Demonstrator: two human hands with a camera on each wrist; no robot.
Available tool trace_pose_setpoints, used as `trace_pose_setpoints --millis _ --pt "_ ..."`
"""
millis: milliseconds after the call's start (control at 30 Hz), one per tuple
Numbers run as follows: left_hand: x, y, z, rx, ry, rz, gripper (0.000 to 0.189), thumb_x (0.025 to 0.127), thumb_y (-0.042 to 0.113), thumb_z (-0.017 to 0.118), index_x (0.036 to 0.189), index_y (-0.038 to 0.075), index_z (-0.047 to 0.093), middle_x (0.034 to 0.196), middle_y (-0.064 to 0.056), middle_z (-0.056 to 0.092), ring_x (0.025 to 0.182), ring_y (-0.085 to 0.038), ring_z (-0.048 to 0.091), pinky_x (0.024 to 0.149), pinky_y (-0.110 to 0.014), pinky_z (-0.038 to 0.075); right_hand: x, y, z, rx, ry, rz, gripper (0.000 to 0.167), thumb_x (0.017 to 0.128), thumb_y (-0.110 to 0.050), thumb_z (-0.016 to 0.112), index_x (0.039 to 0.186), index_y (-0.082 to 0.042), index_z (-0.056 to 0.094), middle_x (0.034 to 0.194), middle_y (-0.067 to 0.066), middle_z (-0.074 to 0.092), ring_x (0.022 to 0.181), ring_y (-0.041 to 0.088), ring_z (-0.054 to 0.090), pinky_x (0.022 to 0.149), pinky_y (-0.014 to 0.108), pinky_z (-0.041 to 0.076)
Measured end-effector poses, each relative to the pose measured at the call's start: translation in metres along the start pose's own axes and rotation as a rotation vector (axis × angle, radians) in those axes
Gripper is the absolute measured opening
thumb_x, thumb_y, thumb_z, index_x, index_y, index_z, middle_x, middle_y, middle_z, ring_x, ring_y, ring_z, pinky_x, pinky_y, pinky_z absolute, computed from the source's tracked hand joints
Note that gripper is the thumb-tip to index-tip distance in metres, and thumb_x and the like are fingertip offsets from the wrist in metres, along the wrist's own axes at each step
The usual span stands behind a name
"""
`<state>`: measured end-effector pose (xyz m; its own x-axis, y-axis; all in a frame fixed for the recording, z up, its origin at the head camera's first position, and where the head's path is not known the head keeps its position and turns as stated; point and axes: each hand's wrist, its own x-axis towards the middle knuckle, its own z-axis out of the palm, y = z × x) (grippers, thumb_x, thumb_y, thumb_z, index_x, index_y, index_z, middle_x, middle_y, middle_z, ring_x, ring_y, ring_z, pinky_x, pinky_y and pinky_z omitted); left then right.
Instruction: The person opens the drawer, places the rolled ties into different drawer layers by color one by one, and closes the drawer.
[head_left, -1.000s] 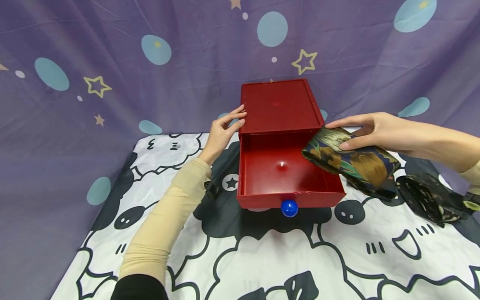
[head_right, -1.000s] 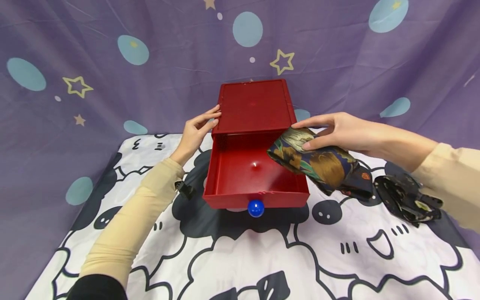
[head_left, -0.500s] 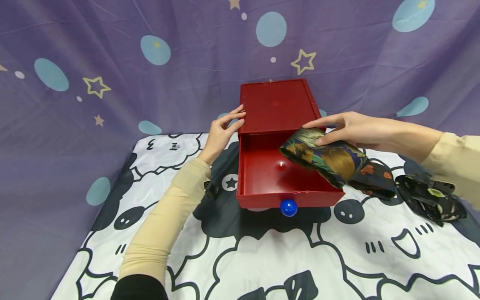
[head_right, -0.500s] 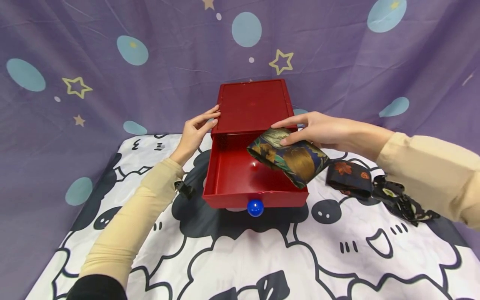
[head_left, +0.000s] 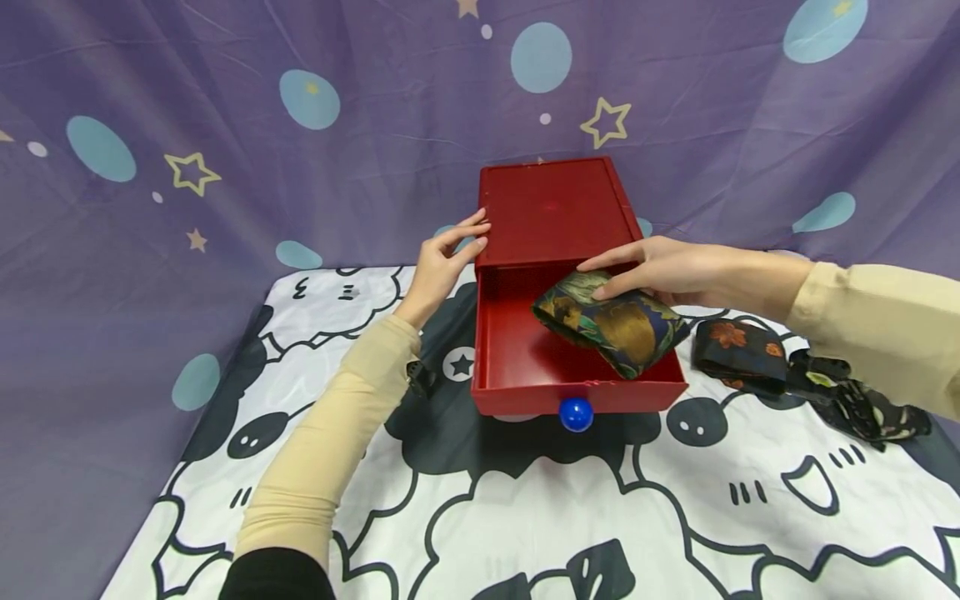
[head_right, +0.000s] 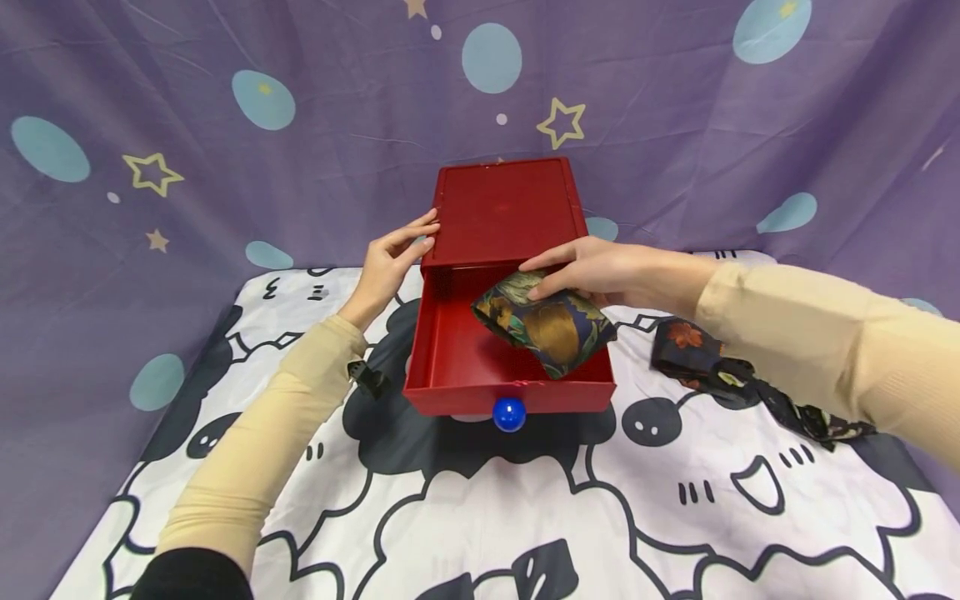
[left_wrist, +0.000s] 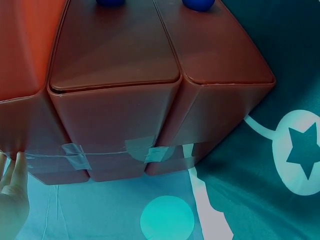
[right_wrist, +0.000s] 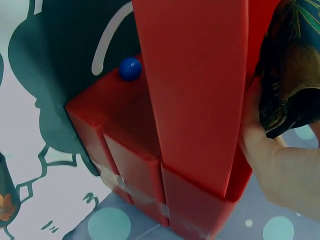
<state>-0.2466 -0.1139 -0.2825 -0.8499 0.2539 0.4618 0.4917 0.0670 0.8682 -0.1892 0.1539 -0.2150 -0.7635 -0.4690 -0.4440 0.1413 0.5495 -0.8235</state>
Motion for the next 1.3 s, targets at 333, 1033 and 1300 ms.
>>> trace_pose_setpoints --millis 333,1033,1300 --pt "0.001 0.000 0.001 0.011 0.007 0.010 0.028 0.085 -0.004 0.053 0.110 -0.017 0.053 0.130 -0.023 0.042 0.124 -0.023 0.038 0.099 -0.025 0.033 0.011 -0.003 0.013 0.064 0.057 0.048 0.057 0.083 -0.024 0.061 0.134 -0.011 0.039 0.097 0.004 0.057 0.062 0.009 0.050 0.054 0.021 0.044" --pt "0.006 -0.022 -0.005 0.007 -0.005 0.004 0.029 0.086 0.005 0.056 0.112 -0.008 0.057 0.131 -0.010 0.046 0.122 -0.010 0.040 0.099 -0.031 0.035 0.036 -0.007 0.039 0.113 0.111 0.087 0.056 0.088 -0.006 0.053 0.138 -0.004 0.027 0.116 0.019 0.045 0.085 0.019 0.056 0.079 0.035 0.050" --pt "0.004 -0.012 -0.003 0.003 -0.012 -0.007 0.029 0.086 0.002 0.055 0.112 -0.010 0.056 0.132 -0.014 0.043 0.123 -0.014 0.039 0.099 -0.028 0.035 0.039 -0.006 0.044 0.159 0.123 0.081 0.057 0.089 -0.003 0.049 0.139 -0.003 0.022 0.119 0.021 0.041 0.080 0.017 0.055 0.082 0.038 0.048"
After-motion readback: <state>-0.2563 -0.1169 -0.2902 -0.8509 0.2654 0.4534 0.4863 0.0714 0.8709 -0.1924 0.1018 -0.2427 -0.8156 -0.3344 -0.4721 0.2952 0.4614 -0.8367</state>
